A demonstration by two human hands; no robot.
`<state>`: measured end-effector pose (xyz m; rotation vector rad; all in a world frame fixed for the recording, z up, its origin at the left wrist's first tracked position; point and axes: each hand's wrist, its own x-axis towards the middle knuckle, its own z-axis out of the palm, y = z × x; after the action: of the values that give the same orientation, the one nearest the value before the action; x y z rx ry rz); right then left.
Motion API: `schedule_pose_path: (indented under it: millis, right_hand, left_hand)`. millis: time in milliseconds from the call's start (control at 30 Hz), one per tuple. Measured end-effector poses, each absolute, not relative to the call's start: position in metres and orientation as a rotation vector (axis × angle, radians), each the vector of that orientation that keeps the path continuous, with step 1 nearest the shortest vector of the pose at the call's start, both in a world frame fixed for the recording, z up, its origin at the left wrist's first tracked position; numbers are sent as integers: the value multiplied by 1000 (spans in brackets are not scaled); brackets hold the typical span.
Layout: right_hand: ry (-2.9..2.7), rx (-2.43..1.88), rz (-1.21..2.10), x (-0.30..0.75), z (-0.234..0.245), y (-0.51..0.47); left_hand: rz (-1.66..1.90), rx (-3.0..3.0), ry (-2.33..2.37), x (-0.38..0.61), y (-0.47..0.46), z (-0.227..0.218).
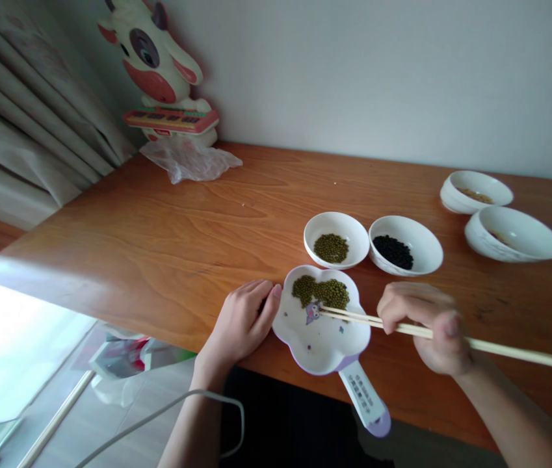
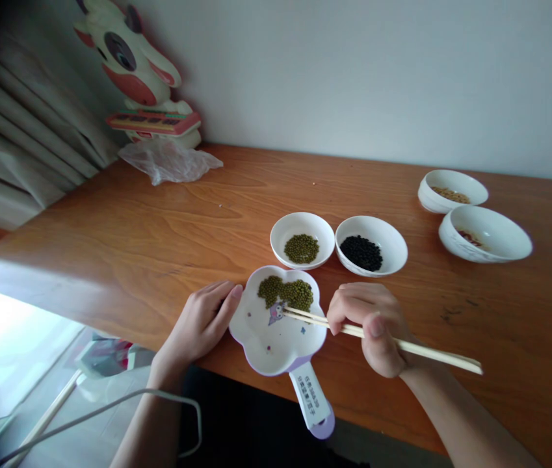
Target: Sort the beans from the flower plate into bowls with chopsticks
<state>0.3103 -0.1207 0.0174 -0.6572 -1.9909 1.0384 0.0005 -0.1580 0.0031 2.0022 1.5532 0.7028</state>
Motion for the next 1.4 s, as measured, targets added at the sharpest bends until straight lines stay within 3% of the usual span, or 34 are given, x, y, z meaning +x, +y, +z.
schedule_pose_path:
  millis: [1033,1233,1400]
  right_hand:
    - [-1871,-683,1071,305,24,-121]
    - [-1647,-684,1074,307,29,-121]
    - [-1413,-750,884,319,33,-117]
  left_hand:
    - [716,2011,1546,0,-158,4]
    - [722,2018,1547,1,-158,3]
    - [718,2020,1555,1,-158,2]
